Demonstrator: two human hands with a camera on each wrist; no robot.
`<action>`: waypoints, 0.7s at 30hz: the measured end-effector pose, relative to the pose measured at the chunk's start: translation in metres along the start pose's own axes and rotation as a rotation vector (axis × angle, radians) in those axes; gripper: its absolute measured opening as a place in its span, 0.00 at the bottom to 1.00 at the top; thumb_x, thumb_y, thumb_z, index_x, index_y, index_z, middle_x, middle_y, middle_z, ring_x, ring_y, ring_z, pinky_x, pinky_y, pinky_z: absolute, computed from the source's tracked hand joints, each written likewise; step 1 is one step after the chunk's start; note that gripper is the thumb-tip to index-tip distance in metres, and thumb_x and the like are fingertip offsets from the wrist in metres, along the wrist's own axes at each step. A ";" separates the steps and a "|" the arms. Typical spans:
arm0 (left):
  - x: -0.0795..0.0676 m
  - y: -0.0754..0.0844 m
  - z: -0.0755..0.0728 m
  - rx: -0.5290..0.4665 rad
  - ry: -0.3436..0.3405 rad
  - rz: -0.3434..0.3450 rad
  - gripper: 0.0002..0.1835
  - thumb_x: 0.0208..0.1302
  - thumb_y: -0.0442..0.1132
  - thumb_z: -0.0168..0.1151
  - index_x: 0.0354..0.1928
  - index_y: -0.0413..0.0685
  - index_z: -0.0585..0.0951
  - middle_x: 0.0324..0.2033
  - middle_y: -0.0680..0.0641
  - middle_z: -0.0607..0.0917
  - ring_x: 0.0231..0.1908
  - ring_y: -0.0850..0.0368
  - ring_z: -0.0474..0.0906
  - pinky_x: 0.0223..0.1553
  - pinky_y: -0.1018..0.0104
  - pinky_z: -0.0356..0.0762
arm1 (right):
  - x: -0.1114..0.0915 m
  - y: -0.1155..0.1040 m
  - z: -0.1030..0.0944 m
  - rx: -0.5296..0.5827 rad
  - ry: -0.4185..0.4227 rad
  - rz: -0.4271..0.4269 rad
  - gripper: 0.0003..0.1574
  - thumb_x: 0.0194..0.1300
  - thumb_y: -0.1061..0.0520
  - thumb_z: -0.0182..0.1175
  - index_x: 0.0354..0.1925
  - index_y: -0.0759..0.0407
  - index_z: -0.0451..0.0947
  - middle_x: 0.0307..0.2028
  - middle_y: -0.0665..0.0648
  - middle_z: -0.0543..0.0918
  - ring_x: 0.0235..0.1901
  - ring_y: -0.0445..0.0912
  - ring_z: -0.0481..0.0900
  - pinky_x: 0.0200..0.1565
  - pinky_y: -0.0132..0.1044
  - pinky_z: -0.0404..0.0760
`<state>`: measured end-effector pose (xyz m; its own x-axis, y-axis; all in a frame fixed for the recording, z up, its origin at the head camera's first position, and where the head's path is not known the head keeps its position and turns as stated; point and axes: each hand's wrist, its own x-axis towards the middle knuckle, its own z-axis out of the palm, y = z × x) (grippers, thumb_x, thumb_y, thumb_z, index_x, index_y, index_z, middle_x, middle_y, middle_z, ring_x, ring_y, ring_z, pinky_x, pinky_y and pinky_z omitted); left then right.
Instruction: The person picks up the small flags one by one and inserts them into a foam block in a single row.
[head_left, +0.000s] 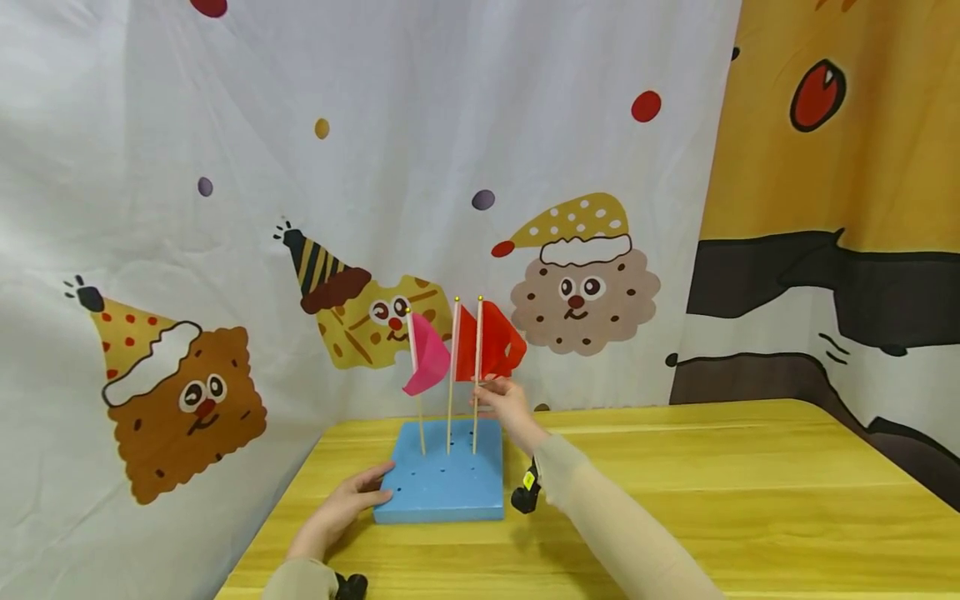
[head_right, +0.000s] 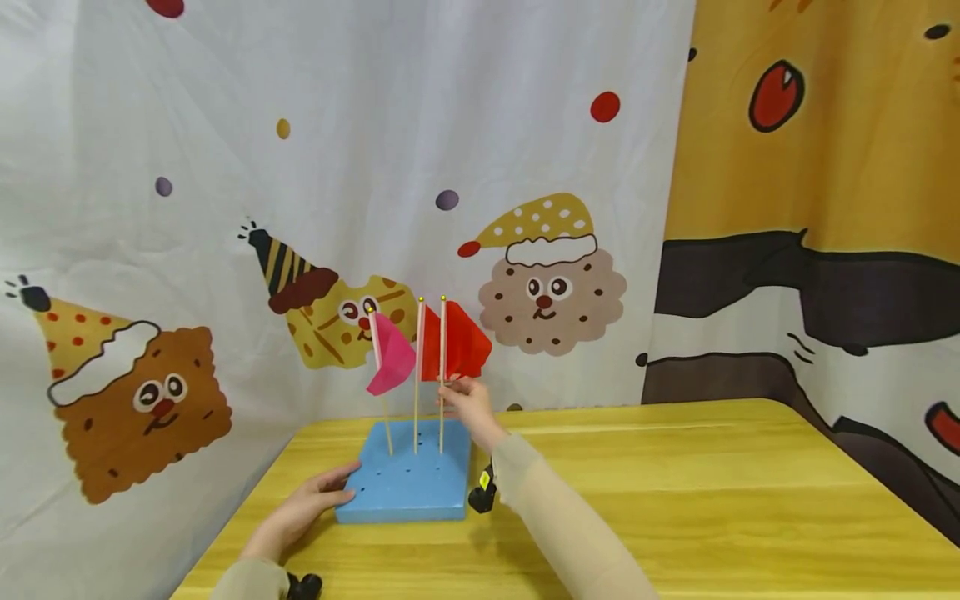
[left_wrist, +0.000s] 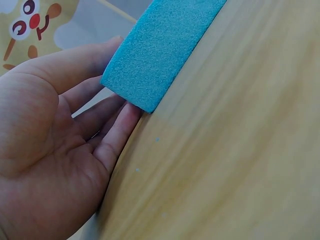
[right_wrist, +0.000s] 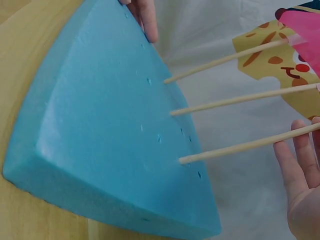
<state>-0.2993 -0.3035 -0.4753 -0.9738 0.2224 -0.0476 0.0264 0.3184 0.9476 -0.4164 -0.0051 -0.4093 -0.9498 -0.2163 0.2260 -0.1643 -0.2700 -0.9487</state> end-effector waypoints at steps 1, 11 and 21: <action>0.000 0.000 0.000 -0.002 0.000 -0.002 0.35 0.67 0.44 0.62 0.72 0.42 0.63 0.71 0.32 0.58 0.68 0.30 0.52 0.64 0.36 0.55 | 0.000 0.000 0.001 -0.002 -0.006 -0.004 0.06 0.66 0.64 0.61 0.39 0.61 0.73 0.40 0.58 0.85 0.42 0.60 0.83 0.46 0.56 0.81; 0.000 0.000 0.002 0.003 0.025 -0.001 0.35 0.66 0.43 0.63 0.72 0.40 0.63 0.70 0.32 0.58 0.68 0.30 0.52 0.64 0.38 0.57 | -0.001 0.002 0.000 0.006 0.016 -0.016 0.06 0.68 0.65 0.59 0.43 0.64 0.76 0.38 0.58 0.84 0.45 0.64 0.81 0.44 0.51 0.83; -0.001 0.000 0.001 0.010 0.025 0.002 0.35 0.67 0.43 0.63 0.72 0.40 0.63 0.70 0.32 0.59 0.68 0.31 0.54 0.64 0.38 0.58 | -0.001 0.004 -0.005 -0.023 0.021 -0.001 0.16 0.67 0.60 0.63 0.49 0.69 0.77 0.46 0.65 0.83 0.46 0.62 0.82 0.47 0.50 0.82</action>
<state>-0.2984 -0.3025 -0.4752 -0.9791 0.1998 -0.0377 0.0303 0.3270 0.9445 -0.4173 -0.0010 -0.4142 -0.9550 -0.1962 0.2226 -0.1711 -0.2487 -0.9534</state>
